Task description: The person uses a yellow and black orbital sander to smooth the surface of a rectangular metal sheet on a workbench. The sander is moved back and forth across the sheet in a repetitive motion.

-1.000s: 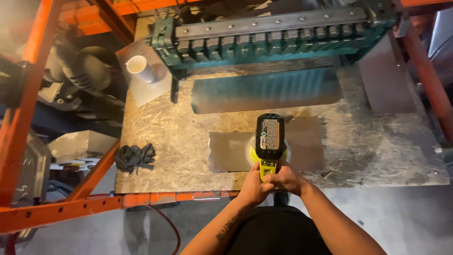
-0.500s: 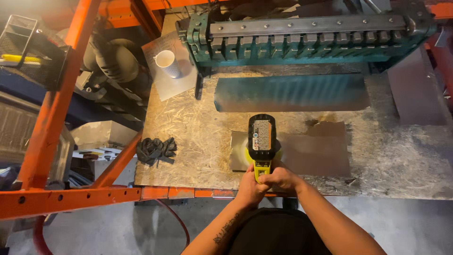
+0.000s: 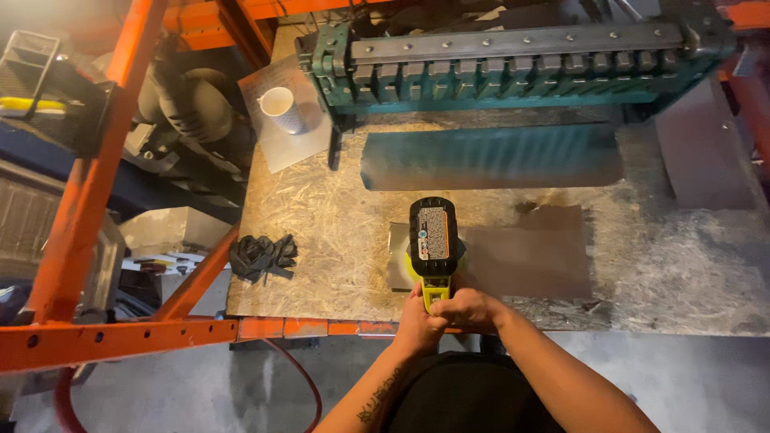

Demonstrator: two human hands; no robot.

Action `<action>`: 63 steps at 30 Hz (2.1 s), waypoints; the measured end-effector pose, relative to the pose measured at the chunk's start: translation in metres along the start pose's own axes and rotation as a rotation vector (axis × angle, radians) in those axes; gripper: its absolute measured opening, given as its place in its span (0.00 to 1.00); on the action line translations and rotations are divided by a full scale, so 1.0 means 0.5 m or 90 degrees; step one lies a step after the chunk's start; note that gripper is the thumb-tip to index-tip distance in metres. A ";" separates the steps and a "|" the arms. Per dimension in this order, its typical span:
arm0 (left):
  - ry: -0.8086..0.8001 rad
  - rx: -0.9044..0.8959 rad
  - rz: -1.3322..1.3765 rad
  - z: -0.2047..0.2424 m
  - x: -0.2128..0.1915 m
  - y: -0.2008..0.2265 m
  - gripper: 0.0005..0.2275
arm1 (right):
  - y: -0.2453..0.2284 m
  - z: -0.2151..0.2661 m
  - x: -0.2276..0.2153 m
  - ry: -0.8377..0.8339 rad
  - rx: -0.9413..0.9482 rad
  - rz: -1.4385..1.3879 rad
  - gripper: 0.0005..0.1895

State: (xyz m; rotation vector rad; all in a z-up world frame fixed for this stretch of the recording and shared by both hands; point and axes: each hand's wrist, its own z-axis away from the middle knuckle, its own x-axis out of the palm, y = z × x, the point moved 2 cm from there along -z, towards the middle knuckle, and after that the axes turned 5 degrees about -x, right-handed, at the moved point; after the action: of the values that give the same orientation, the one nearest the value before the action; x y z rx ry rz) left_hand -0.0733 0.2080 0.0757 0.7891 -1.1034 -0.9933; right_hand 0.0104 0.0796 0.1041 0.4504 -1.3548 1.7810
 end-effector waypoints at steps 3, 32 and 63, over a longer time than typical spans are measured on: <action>0.030 0.140 -0.376 -0.071 -0.036 -0.198 0.08 | 0.015 0.025 -0.034 0.051 -0.045 0.023 0.07; -0.112 0.075 -0.370 -0.222 0.349 -0.226 0.11 | 0.023 0.309 -0.343 0.401 -0.322 0.111 0.32; -0.109 0.070 -0.342 -0.132 0.188 -0.170 0.08 | 0.071 0.178 -0.221 0.340 -0.307 0.116 0.24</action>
State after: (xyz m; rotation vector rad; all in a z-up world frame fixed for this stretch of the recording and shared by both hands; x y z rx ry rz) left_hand -0.0181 0.0916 0.0139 1.1406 -1.1219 -1.4799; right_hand 0.0301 -0.0481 0.0357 -0.3961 -1.3907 1.4892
